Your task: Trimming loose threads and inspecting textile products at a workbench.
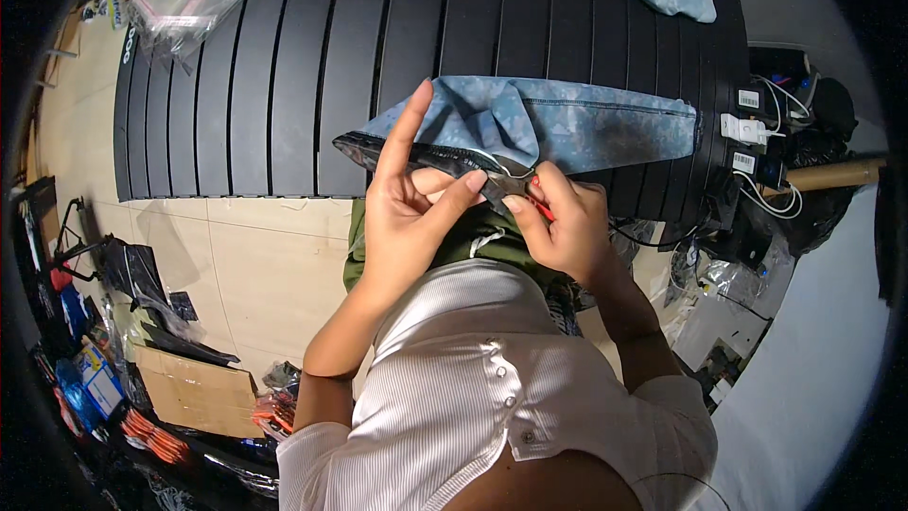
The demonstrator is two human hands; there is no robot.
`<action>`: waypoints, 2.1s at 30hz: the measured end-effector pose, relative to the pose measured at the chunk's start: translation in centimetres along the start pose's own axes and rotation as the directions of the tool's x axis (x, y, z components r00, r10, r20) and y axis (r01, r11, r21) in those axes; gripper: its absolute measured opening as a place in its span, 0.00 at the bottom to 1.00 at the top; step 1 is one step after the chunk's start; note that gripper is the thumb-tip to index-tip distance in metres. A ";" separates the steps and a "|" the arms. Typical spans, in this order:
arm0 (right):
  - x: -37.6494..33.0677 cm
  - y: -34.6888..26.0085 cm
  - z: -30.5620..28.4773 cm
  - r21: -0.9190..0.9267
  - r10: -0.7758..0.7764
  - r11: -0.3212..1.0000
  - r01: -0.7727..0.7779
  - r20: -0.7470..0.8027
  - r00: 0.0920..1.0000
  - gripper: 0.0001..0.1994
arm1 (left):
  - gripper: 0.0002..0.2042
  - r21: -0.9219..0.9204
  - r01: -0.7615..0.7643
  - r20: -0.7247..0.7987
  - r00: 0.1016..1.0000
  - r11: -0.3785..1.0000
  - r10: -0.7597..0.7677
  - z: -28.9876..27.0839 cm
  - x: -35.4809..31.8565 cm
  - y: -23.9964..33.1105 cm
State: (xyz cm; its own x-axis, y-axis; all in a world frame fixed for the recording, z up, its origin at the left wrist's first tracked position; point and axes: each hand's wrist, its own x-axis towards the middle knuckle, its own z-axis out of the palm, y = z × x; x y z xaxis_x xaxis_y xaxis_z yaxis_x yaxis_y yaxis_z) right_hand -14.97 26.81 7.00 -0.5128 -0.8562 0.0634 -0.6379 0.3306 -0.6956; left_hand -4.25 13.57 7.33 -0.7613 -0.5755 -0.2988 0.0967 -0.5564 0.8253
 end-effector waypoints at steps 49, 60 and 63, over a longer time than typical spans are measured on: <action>0.4 -0.5 0.0 0.064 -0.020 0.998 0.019 0.026 0.999 0.10 | 0.40 0.010 -0.135 0.058 0.989 0.991 0.134 -1.2 0.3 -0.2; 0.3 -0.4 -0.2 0.042 -0.003 0.999 0.000 0.055 0.998 0.09 | 0.40 0.022 -0.101 0.113 0.989 0.995 0.098 -1.8 0.3 -0.3; 0.5 -0.6 -0.2 0.066 -0.016 0.998 0.013 0.039 0.999 0.09 | 0.40 0.037 -0.090 0.155 0.984 0.995 0.083 -1.7 0.1 -0.4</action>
State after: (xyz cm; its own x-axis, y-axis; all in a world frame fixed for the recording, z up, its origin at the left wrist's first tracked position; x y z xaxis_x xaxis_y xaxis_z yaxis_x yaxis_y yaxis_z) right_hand -14.99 26.25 7.59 -0.4799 -0.8761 0.0465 -0.6054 0.2923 -0.7403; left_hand -3.28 12.73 6.13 -0.8410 -0.5196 -0.1509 0.1409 -0.4796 0.8661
